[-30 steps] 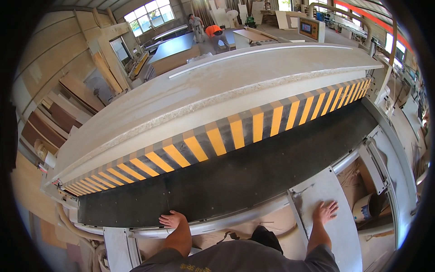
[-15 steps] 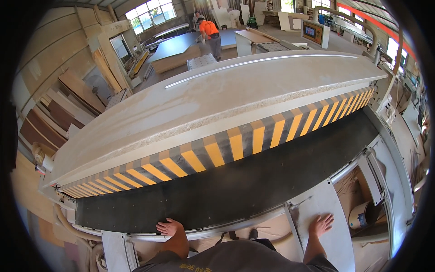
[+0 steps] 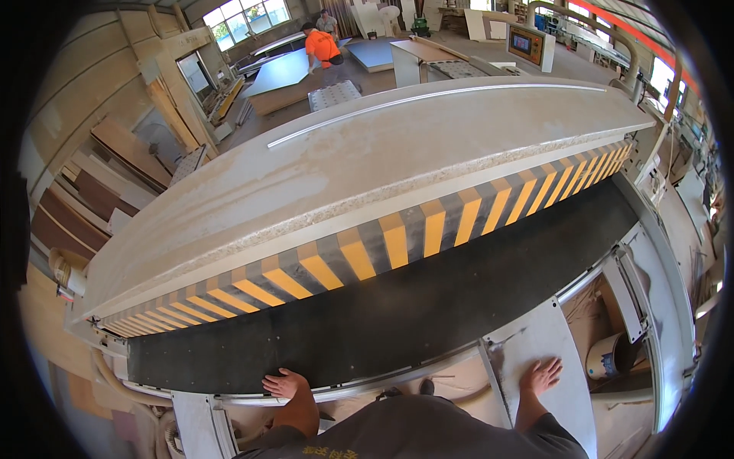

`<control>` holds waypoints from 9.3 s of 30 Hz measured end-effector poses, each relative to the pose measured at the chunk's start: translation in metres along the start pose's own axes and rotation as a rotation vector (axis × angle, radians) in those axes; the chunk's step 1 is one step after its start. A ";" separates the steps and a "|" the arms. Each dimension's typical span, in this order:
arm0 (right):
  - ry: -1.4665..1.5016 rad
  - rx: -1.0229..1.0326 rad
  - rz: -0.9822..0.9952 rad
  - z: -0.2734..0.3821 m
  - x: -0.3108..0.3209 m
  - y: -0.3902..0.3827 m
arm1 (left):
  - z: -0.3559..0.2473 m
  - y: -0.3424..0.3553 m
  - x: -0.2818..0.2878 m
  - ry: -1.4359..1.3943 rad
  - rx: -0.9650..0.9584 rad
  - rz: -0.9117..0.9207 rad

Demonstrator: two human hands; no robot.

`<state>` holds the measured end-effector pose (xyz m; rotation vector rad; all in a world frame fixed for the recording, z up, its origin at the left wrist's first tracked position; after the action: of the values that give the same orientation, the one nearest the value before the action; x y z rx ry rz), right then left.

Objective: The person picks up a large sheet of plywood from a stack, places it onto the sliding table of a panel saw, and aligns it before feeding it into the cutting mechanism. They then retrieve a thin offcut strip from the table and move to another part of the machine.

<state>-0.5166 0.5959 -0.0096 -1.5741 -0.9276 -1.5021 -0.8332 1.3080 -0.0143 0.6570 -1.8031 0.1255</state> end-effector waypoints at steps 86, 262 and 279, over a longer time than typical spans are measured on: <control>-0.028 0.013 0.002 0.009 0.002 0.005 | 0.002 -0.003 0.007 -0.037 0.028 0.038; 0.242 0.327 0.173 -0.006 0.032 -0.045 | 0.055 0.021 -0.011 -0.543 -0.421 0.240; 0.194 0.442 0.030 -0.025 0.013 -0.041 | 0.090 -0.022 0.011 -0.229 -0.922 0.284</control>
<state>-0.5634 0.5918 0.0058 -1.1007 -1.0328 -1.2921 -0.9016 1.2494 -0.0401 -0.2508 -1.9077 -0.5853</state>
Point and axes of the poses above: each hand's wrist, its own y-axis towards the middle knuckle, its own x-axis out of the back of the hand, z = x × y, the point moved 3 cm from there along y, towards the middle knuckle, and after that the axes turned 11 degrees about x, right-handed, at the moved point
